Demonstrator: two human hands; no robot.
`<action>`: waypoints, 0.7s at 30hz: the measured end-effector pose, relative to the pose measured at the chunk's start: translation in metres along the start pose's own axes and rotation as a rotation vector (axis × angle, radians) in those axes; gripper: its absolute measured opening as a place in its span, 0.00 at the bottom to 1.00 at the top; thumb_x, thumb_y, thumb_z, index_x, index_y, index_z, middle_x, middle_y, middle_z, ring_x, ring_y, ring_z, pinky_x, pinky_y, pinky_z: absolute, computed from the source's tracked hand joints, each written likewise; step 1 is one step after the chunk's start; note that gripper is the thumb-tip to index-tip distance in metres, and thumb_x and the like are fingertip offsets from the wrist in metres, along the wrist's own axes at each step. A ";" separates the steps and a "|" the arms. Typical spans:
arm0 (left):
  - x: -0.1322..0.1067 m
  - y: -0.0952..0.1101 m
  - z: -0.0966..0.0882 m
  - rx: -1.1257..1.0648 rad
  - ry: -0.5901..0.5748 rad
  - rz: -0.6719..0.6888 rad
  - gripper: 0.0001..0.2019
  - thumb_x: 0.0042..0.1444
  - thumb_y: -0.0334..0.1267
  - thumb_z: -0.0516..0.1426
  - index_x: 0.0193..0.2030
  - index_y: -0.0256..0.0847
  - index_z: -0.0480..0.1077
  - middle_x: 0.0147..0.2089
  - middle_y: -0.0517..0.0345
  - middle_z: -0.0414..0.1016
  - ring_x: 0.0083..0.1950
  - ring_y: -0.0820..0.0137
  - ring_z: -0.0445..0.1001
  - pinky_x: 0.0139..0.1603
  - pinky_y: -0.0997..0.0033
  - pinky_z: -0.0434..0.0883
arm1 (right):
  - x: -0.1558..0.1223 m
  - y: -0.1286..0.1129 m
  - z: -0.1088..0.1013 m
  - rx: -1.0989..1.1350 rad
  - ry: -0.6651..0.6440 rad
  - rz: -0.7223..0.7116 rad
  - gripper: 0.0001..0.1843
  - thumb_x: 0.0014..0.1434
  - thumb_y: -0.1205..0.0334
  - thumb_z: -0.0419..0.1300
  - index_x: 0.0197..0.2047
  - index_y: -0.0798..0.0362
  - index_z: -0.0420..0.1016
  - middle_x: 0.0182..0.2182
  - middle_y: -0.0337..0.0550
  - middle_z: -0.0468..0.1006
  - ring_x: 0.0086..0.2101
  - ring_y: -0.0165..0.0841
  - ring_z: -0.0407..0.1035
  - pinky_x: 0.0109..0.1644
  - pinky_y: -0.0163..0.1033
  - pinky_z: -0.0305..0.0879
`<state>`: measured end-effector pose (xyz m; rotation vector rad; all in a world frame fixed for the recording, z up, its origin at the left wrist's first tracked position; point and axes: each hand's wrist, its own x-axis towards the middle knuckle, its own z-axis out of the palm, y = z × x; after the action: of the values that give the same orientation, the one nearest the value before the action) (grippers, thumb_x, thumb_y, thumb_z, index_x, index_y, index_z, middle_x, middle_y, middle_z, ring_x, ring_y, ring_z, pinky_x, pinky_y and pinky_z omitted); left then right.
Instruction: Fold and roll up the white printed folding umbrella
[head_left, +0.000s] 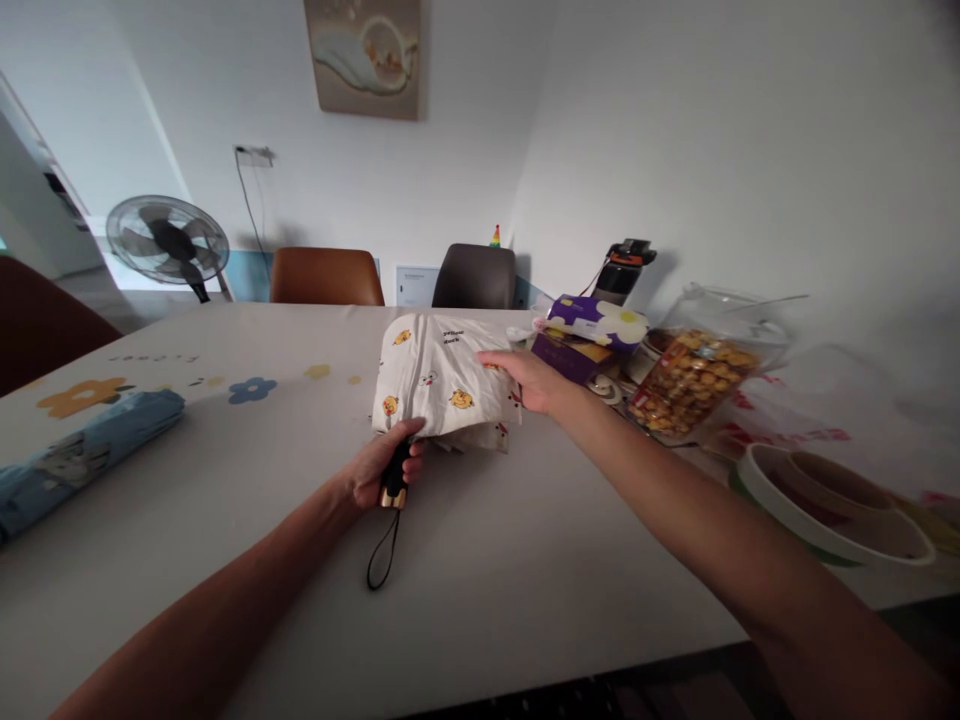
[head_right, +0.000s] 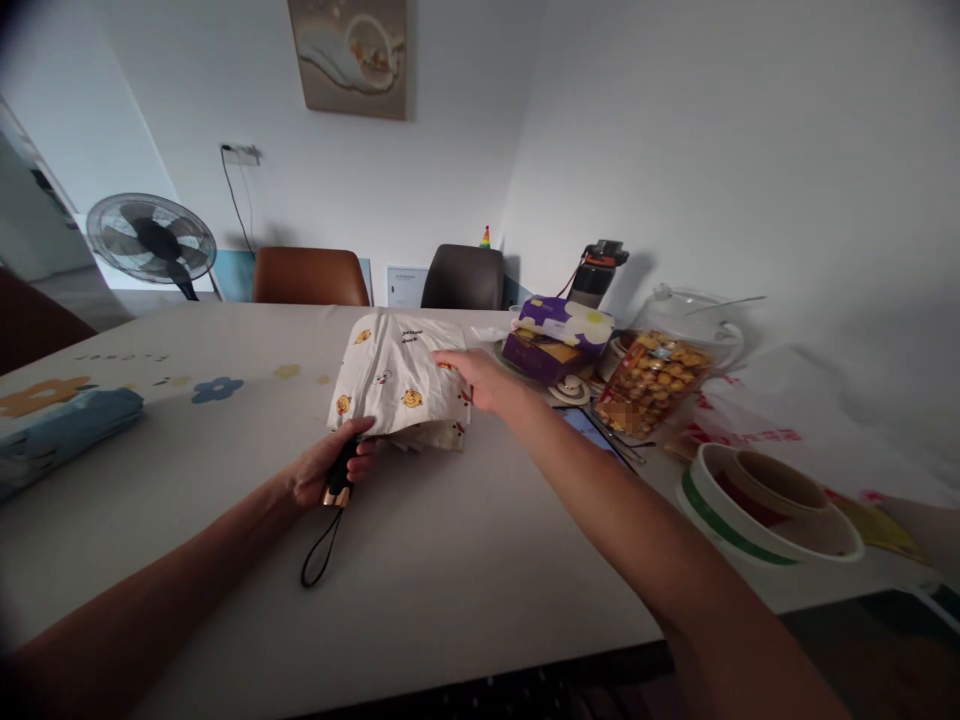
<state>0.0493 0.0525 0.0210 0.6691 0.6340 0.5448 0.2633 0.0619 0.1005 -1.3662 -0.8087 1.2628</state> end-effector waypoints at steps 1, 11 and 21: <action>0.000 0.000 0.000 -0.001 -0.003 0.005 0.14 0.55 0.41 0.56 0.25 0.37 0.58 0.21 0.67 0.57 0.16 0.84 0.54 0.13 0.82 0.56 | -0.002 0.000 0.002 -0.004 0.037 0.015 0.05 0.48 0.69 0.63 0.31 0.56 0.71 0.21 0.41 0.73 0.23 0.33 0.68 0.32 0.40 0.68; 0.001 0.000 -0.003 0.004 -0.080 0.020 0.18 0.52 0.52 0.55 0.33 0.37 0.61 0.23 0.64 0.60 0.17 0.82 0.57 0.14 0.81 0.58 | -0.008 -0.033 0.065 0.094 0.043 -0.169 0.04 0.49 0.68 0.59 0.30 0.55 0.67 0.19 0.37 0.67 0.22 0.28 0.65 0.29 0.35 0.66; 0.003 -0.001 -0.015 0.076 -0.135 0.063 0.13 0.46 0.41 0.57 0.36 0.35 0.67 0.29 0.55 0.69 0.19 0.78 0.62 0.17 0.77 0.63 | 0.025 -0.027 0.098 0.110 0.034 -0.282 0.08 0.47 0.71 0.56 0.32 0.52 0.65 0.19 0.35 0.63 0.22 0.29 0.63 0.30 0.38 0.67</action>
<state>0.0410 0.0597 0.0103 0.7926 0.5103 0.5308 0.1786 0.1156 0.1316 -1.1383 -0.8621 1.0455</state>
